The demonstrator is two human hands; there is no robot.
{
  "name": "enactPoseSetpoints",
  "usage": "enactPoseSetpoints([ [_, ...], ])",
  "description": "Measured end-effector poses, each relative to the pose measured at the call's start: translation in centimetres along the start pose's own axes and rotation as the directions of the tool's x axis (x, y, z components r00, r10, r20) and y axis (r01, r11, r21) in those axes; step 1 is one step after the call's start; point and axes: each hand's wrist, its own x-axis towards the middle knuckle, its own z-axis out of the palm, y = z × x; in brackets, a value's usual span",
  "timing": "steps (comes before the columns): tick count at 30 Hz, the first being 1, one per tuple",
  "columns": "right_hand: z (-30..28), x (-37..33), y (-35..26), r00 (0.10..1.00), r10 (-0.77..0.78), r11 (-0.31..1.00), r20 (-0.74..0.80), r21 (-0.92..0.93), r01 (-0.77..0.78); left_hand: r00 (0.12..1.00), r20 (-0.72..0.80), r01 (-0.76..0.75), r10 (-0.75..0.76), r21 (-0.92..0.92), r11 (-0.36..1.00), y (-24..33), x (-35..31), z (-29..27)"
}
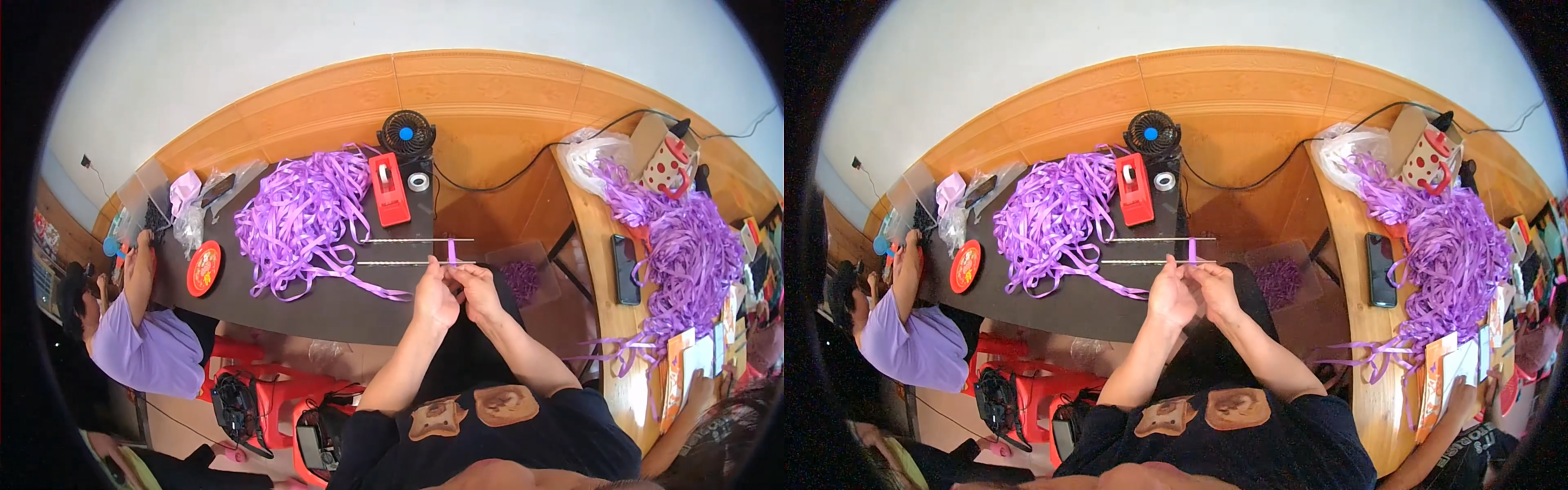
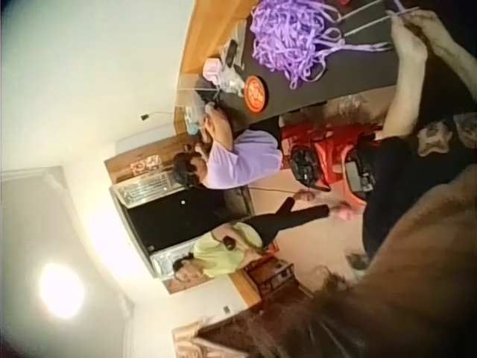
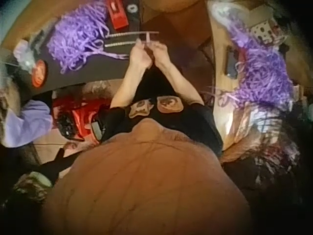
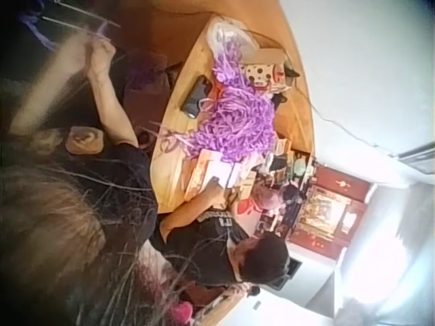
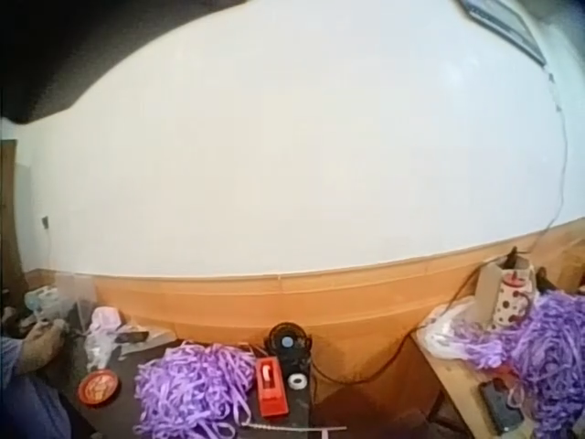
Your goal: Crafting decorative items using purple ribbon and sticks.
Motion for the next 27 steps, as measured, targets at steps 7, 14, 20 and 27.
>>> enactPoseSetpoints([
  [7, -3.9, -1.5, 0.6, 0.936, -0.304, 0.945, -0.176, -0.183, 0.273, 0.991, 0.083, 0.097, -0.101, 0.042, 0.994, 1.6, -1.0, 0.5],
  [14, -3.9, 1.7, -4.8, 0.900, -0.436, 0.824, 0.009, -0.398, 0.403, 0.991, 0.077, 0.112, -0.112, 0.006, 0.994, 2.0, -1.7, 0.3],
  [20, 6.2, 8.2, -7.0, 0.935, -0.211, 0.819, 0.287, -0.470, 0.329, 0.984, 0.131, 0.125, -0.121, -0.018, 0.992, 1.9, -1.7, 0.3],
  [27, 10.8, 15.2, -4.6, 0.980, -0.069, 0.603, 0.188, -0.774, 0.192, 0.984, 0.122, 0.130, -0.129, -0.006, 0.991, 1.7, -1.5, 0.3],
])
